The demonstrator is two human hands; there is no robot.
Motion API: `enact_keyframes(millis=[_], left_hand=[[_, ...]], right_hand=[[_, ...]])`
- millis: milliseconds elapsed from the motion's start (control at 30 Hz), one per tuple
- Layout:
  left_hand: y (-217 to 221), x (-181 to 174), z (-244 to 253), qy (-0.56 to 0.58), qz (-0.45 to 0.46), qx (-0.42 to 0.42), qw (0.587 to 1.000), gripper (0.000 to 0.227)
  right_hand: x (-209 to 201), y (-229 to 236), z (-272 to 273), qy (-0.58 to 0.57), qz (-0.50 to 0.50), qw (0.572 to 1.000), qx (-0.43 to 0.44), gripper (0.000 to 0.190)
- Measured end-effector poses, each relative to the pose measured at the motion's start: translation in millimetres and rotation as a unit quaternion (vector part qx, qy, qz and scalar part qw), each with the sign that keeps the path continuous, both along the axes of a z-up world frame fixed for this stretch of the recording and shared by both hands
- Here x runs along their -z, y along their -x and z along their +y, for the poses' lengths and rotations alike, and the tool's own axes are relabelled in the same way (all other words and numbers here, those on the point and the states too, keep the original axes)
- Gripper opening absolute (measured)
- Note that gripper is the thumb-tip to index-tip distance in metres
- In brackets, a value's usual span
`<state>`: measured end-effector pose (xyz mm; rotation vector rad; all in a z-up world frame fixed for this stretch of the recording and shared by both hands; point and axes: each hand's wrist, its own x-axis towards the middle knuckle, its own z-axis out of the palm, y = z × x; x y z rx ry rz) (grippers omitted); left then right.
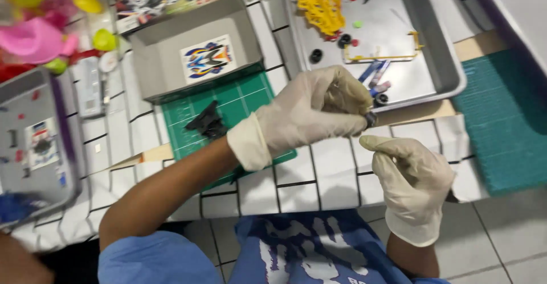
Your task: The person assembles a model car chassis on a green cutting mat. They insert a battery into the chassis, secure it with a screwdriver, and attach various plastic components including a yellow frame and black parts.
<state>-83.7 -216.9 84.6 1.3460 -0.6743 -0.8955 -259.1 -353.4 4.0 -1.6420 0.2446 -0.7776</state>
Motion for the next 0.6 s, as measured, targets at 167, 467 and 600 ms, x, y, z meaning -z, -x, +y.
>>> enact_keyframes(millis=[167,467,600], left_hand=[[53,-24,123,0.090,0.083,-0.044,0.992,0.030],[105,-12,203,0.190,0.087,-0.178,0.962,0.032],[110,-2,205,0.206,0.097,-0.191,0.955,0.034]], right_hand=[[-34,-11,75,0.361,-0.083,0.929,-0.031,0.028],[-21,-10,136,0.405,-0.154,0.898,-0.071,0.013],[-7,-2,131,0.424,-0.156,0.888,-0.088,0.018]])
